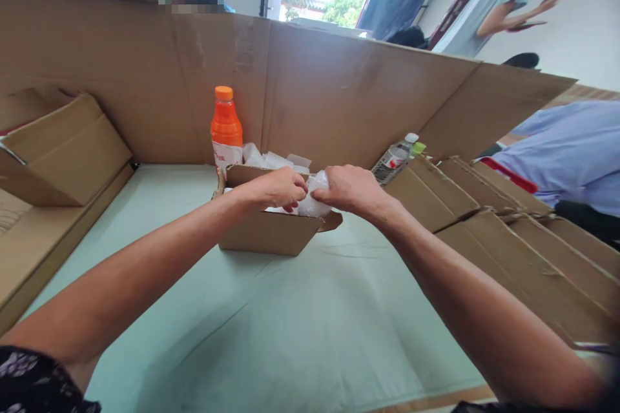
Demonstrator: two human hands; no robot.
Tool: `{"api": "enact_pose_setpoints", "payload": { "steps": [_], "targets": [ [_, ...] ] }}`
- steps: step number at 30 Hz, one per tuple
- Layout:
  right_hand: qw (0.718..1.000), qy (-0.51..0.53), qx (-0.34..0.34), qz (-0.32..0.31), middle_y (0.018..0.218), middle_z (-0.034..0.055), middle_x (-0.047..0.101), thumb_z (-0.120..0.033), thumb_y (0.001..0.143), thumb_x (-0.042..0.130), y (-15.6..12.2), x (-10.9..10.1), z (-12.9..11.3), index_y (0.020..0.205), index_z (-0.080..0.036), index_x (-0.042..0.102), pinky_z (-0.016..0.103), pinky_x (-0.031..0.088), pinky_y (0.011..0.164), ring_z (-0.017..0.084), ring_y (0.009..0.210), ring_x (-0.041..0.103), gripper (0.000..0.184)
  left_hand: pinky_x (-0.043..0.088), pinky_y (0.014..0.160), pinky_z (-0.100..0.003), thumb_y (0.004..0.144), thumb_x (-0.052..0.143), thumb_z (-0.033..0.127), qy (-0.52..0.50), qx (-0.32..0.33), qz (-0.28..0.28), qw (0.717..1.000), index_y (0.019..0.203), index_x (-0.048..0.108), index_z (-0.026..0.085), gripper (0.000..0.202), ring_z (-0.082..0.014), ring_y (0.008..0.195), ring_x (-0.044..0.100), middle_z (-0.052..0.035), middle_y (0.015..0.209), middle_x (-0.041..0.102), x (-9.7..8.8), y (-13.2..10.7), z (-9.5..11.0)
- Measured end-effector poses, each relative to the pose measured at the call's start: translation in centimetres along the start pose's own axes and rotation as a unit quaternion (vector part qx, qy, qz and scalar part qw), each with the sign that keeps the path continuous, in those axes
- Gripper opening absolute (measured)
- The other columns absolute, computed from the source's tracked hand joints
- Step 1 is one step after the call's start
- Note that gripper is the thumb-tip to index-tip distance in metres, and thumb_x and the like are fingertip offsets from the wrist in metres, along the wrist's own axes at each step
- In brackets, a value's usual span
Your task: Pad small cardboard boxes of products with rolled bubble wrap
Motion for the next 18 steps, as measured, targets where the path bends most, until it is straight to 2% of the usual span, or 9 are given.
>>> {"api": "enact_pose_setpoints", "payload": {
  "steps": [3,6,10,12,15,18],
  "targets": [
    [0.998,0.052,-0.007,0.020,0.105,0.0170,0.074,-0.046,0.087,0.057,-0.2,0.2,0.5,0.112,-0.013,0.066,0.032,0.047,0.072,0.031,0.098,0.069,0.042,0.043,0.053,-0.027,0.071,0.055,0.010,0.013,-0.062,-0.031,0.997,0.073,0.069,0.014,0.014,-0.0154,0.054,0.059,-0.0038,0.062,0.066,1.9,2.8,-0.6],
    [0.986,0.161,-0.046,-0.002,0.096,0.0118,0.075,-0.041,0.086,0.058,-0.3,0.8,0.8,0.107,-0.015,0.065,0.029,0.046,0.065,0.026,0.086,0.070,0.034,0.040,0.049,-0.026,0.072,0.053,0.011,0.033,-0.068,-0.019,0.997,0.067,0.064,0.015,0.013,-0.0130,0.048,0.052,-0.0015,0.056,0.060,2.4,3.3,-0.7],
    [0.926,0.362,-0.072,-0.081,0.069,0.0047,0.071,-0.031,0.085,0.055,-0.5,2.5,0.8,0.093,-0.015,0.065,0.023,0.041,0.049,0.018,0.062,0.065,0.020,0.035,0.048,-0.025,0.074,0.051,0.012,0.077,-0.056,-0.009,0.995,0.063,0.061,0.016,0.015,-0.0112,0.047,0.046,0.0010,0.052,0.055,2.3,2.9,-0.8],
    [0.910,0.398,-0.069,-0.096,0.062,0.0029,0.067,-0.027,0.084,0.054,-0.5,3.2,0.7,0.090,-0.014,0.066,0.022,0.039,0.047,0.016,0.057,0.063,0.018,0.035,0.052,-0.025,0.073,0.054,0.012,0.113,-0.034,0.005,0.993,0.062,0.062,0.016,0.014,-0.0119,0.054,0.049,0.0010,0.056,0.056,2.1,3.0,-0.6],
    [0.927,0.355,-0.079,-0.092,0.061,0.0029,0.067,-0.029,0.087,0.053,-0.6,3.5,0.5,0.083,-0.015,0.067,0.022,0.040,0.052,0.016,0.060,0.062,0.020,0.036,0.059,-0.026,0.073,0.057,0.015,0.165,-0.007,0.027,0.986,0.065,0.066,0.017,0.012,-0.0143,0.065,0.053,-0.0005,0.064,0.060,2.0,3.2,-0.3],
    [0.956,0.270,-0.085,-0.075,0.081,0.0067,0.073,-0.046,0.088,0.058,-0.8,2.9,0.8,0.089,-0.016,0.069,0.024,0.042,0.060,0.020,0.075,0.066,0.031,0.037,0.062,-0.028,0.073,0.062,0.019,0.204,-0.016,0.030,0.978,0.068,0.067,0.017,0.007,-0.0170,0.068,0.054,-0.0025,0.067,0.062,2.0,3.3,-0.5]
  ]
}}
Point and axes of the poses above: each hand's wrist, its own y-axis towards the middle knuckle, its own x-axis out of the palm, z = x × y, the point moved 8 cm from there along y, towards the middle knuckle
